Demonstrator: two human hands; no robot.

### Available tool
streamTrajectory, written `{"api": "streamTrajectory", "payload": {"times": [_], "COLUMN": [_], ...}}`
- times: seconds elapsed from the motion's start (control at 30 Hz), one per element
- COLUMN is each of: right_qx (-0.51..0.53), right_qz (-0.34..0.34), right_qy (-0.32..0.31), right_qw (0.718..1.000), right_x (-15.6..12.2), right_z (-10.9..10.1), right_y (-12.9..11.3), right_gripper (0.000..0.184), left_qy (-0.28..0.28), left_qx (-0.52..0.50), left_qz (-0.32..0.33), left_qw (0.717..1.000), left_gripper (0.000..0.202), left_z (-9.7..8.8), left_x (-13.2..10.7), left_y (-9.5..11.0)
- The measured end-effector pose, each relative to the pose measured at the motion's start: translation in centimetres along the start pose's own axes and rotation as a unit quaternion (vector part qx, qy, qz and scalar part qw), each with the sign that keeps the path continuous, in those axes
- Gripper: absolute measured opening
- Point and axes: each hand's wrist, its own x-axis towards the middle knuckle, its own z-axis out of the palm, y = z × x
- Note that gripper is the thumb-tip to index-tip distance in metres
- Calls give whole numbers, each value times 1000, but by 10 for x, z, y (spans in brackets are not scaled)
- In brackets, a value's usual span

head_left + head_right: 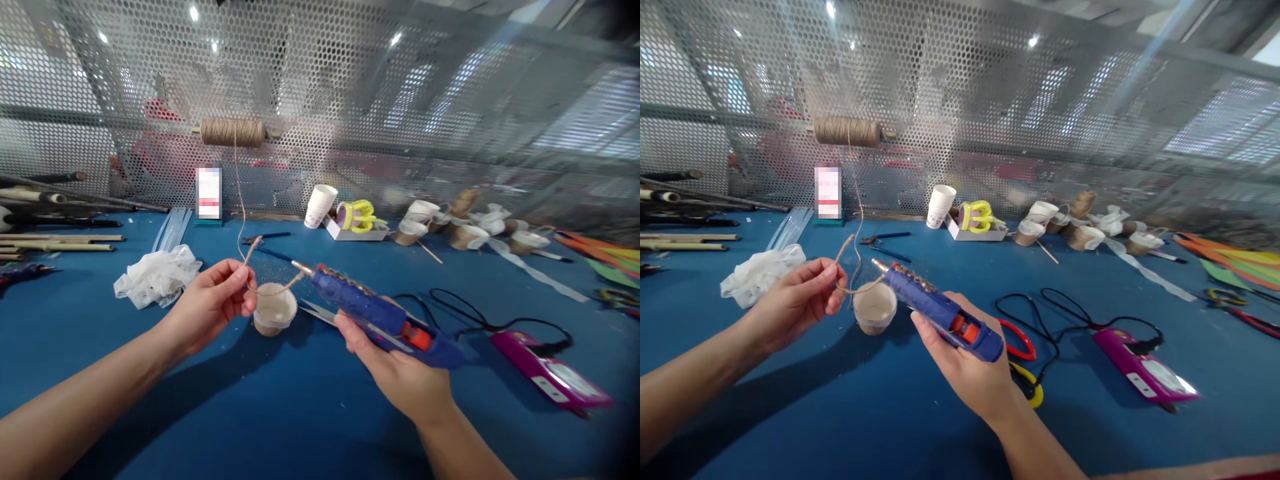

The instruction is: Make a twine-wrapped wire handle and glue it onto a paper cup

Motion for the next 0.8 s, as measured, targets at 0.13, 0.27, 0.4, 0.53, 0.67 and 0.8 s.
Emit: {"api": "streamTrajectory", "payload": {"times": [0.13, 0.27, 0.4, 0.53, 0.67, 0.8], "right_qx": [17, -8, 55, 170, 165, 247], "right_qz": [19, 102, 223, 228, 242, 223], "right_qy": [-58, -52, -143, -159, -167, -152], "right_qw": [998, 993, 963, 945, 941, 931], "right_x": [-1, 6, 10, 8, 8, 7], "right_z": [-1, -6, -14, -12, -8, -9], "right_y": [3, 9, 8, 1, 3, 6], "right_gripper": [5, 18, 24, 24, 25, 20], "left_qy": [-9, -17, 10, -40, -68, 20], "left_qx": [164, 271, 200, 136, 73, -11], "left_qz": [64, 103, 97, 15, -27, -14], "left_qw": [984, 957, 975, 990, 995, 1000], "left_gripper": [13, 12, 13, 15, 13, 11], "left_z": [1, 1, -3, -6, -6, -8], "left_x": [-5, -8, -3, -2, -2, 3], "left_y": [0, 7, 12, 10, 11, 13]}}
